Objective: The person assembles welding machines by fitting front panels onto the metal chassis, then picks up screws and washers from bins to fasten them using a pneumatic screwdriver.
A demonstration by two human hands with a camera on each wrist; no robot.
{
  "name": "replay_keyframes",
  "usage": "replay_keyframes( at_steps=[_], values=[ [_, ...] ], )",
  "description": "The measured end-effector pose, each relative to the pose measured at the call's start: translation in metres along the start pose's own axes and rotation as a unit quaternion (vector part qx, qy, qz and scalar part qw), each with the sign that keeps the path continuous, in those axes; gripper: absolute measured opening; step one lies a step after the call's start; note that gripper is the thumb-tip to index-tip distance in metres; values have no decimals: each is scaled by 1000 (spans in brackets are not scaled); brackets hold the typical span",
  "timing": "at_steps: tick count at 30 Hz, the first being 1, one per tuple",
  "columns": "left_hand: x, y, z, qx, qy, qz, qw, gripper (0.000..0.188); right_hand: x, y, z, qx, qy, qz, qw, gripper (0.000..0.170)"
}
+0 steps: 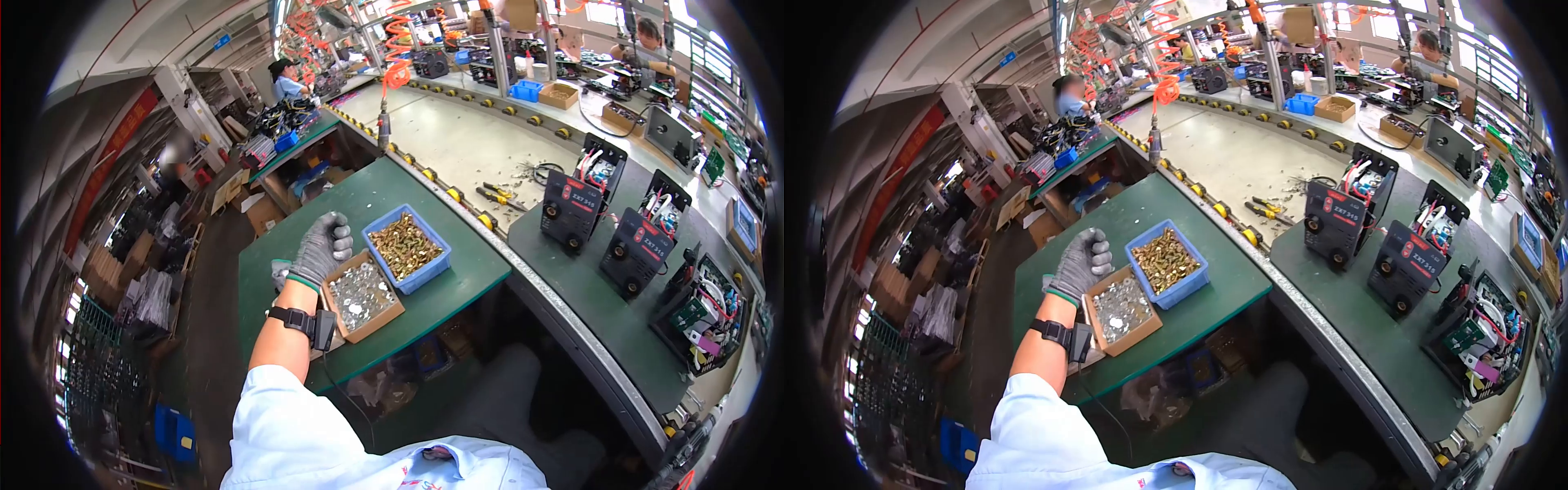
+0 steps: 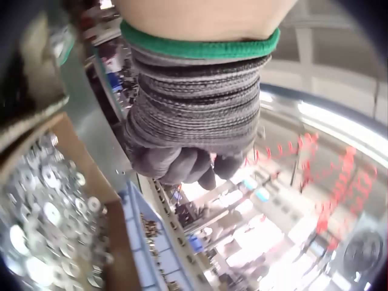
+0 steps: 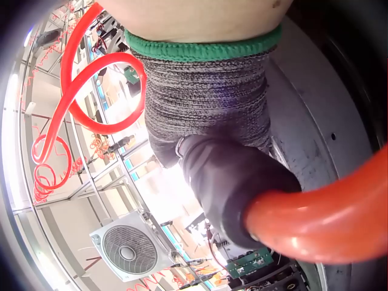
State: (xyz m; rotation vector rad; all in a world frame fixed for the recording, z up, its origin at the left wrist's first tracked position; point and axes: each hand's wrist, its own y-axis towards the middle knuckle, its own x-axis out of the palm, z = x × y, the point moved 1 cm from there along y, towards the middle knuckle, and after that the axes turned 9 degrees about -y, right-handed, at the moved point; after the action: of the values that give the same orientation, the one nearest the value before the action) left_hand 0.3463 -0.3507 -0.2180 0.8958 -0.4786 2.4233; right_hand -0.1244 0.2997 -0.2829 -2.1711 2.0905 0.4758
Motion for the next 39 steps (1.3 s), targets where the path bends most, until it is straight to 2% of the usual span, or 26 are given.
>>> replay_keyframes(
  at_steps=[1, 2, 3, 4, 7, 8, 10, 11, 13, 16, 17, 18, 20, 21, 22, 23, 24, 25, 26, 28, 32, 35, 38, 39],
  values=[
    [-8, -8, 12, -38, 79, -65, 994, 32, 0, -1, 0, 2, 1, -2, 1000, 63],
    [-16, -13, 10, -37, 81, -61, 994, 32, 0, -1, 1, 5, 1, -4, 1000, 63],
    [-5, -24, 0, 6, 445, -48, 894, 38, -1, 0, 3, 7, 2, -5, 1000, 63],
    [5, -37, -9, 47, 745, -30, 665, 46, 0, 0, 4, 8, 4, -6, 1000, 63],
    [23, -84, -32, -10, 899, -81, 431, 77, -4, 1, 11, 11, 13, -12, 1000, 64],
    [31, -87, -34, -72, 912, -108, 389, 62, -5, 2, 13, 13, 17, -12, 1000, 64],
    [44, -90, -48, -119, 936, -90, 318, 42, -6, 2, 16, 16, 26, -19, 999, 64],
    [43, -88, -49, -119, 937, -92, 316, 42, -7, 4, 17, 19, 33, -19, 999, 64],
    [36, -76, -53, -152, 937, -129, 286, 31, -10, 4, 20, 25, 50, -22, 998, 65],
    [29, -67, -45, -159, 944, -152, 247, 30, -15, 2, 21, 38, 73, -23, 996, 65],
    [22, -67, -39, -110, 932, -120, 323, 30, -15, 3, 21, 43, 77, -27, 996, 65],
    [1, -65, -31, -108, 932, -116, 325, 30, -14, 3, 20, 48, 82, -32, 995, 66],
    [-36, -56, -18, 6, 893, -81, 442, 32, -12, 5, 15, 62, 89, -37, 993, 66],
    [-21, -65, -12, 20, 855, -34, 518, 32, -10, 6, 11, 74, 92, -39, 992, 66],
    [-15, -74, -9, 26, 853, -30, 521, 32, -8, 6, 5, 84, 91, -40, 991, 66],
    [-14, -82, -7, -17, 711, 33, 702, 31, -6, 5, -3, 99, 91, -41, 990, 66],
    [-17, -89, -5, -57, 527, 90, 843, 30, -7, 7, 0, 77, 62, -39, 994, 67],
    [-21, -95, -3, -98, 383, 82, 915, 27, -8, 5, 1, 48, 5, -39, 998, 68],
    [-27, -97, -5, -100, 305, 90, 943, 26, -10, 4, 0, 15, -56, -33, 998, 68],
    [-27, -103, -8, -89, 221, 99, 966, 25, -8, 3, -3, -31, -176, -26, 984, 70],
    [-39, -96, -6, -92, 153, 101, 979, 32, -1, 1, -12, -79, -316, -16, 945, 71],
    [-39, -90, -7, -89, 154, 111, 978, 33, -4, 10, 0, -109, -331, -12, 937, 68],
    [-33, -89, -7, -97, 182, 110, 972, 25, -5, 17, 8, -127, -343, -14, 931, 66],
    [-28, -89, -7, -100, 195, 135, 966, 24, -5, 19, 11, -132, -345, -14, 929, 65]
  ],
)
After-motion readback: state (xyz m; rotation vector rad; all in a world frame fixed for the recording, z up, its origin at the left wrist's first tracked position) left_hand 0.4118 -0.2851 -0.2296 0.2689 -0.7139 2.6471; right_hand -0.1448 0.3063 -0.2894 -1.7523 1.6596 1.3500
